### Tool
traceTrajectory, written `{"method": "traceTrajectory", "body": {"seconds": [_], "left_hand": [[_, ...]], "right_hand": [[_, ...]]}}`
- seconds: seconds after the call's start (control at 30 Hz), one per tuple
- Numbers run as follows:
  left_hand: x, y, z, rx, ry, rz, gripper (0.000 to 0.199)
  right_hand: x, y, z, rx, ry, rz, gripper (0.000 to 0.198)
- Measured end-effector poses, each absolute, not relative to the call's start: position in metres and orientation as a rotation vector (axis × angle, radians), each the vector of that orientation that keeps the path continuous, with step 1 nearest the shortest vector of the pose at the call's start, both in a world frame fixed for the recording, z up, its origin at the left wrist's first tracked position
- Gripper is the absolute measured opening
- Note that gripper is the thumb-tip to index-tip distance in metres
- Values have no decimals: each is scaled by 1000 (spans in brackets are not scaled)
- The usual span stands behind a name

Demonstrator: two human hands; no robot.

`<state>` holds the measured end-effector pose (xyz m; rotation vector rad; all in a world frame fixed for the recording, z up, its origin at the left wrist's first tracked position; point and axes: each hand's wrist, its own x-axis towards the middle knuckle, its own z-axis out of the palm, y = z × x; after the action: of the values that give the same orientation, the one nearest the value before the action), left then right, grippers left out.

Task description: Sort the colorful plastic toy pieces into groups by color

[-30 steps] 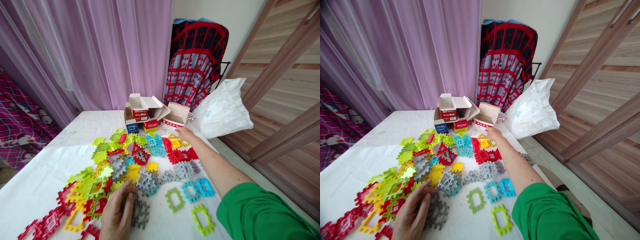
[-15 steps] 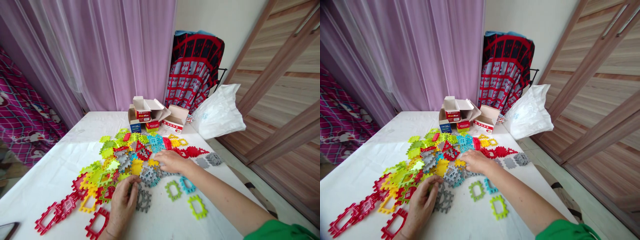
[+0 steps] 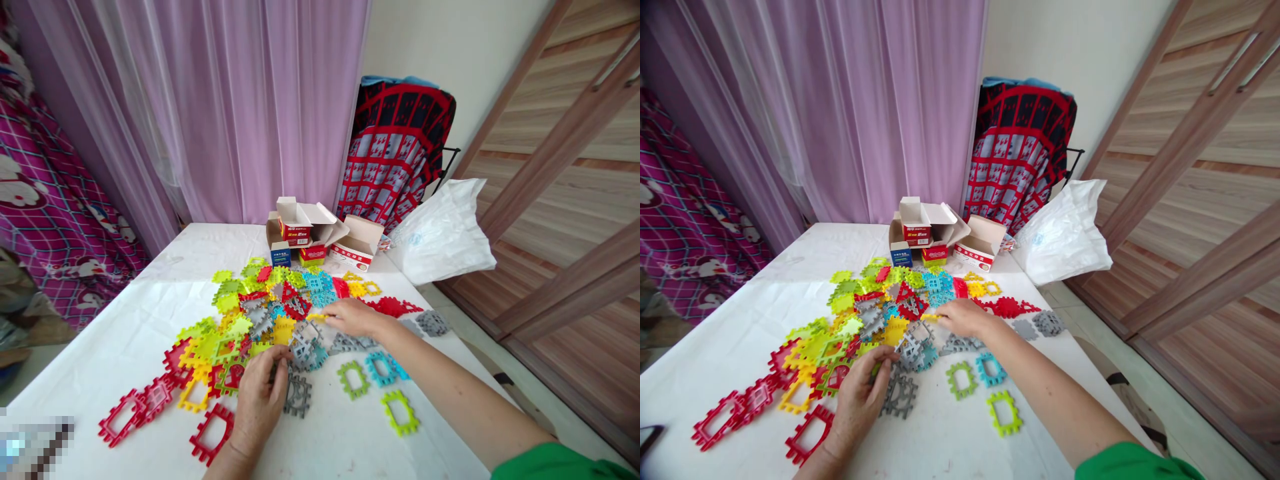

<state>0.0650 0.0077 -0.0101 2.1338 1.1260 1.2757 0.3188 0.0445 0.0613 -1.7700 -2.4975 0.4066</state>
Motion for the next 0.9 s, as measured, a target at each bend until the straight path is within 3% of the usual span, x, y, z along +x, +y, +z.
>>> {"method": "traceTrajectory", "body": {"seconds": [0.17,0.33,0.5,0.63,0.9], "left_hand": [[65,8,-12,2141,1132,1297,15],[65,8,-13,2163,1149,1276,16],[66,9,0,2354,1150,1206,26],[54,28,23,2616,1171,1133,31],[16,82,17,2676,1716,597,48]], "right_hand": [[331,52,60,-1996,-2108,674,35],[328,56,55,-2071,-2275,376,32],[309,50,59,-2126,-2335,224,42],[294,45,65,-2203,-2380,147,37],[285,39,61,-2263,-2378,108,40]]}}
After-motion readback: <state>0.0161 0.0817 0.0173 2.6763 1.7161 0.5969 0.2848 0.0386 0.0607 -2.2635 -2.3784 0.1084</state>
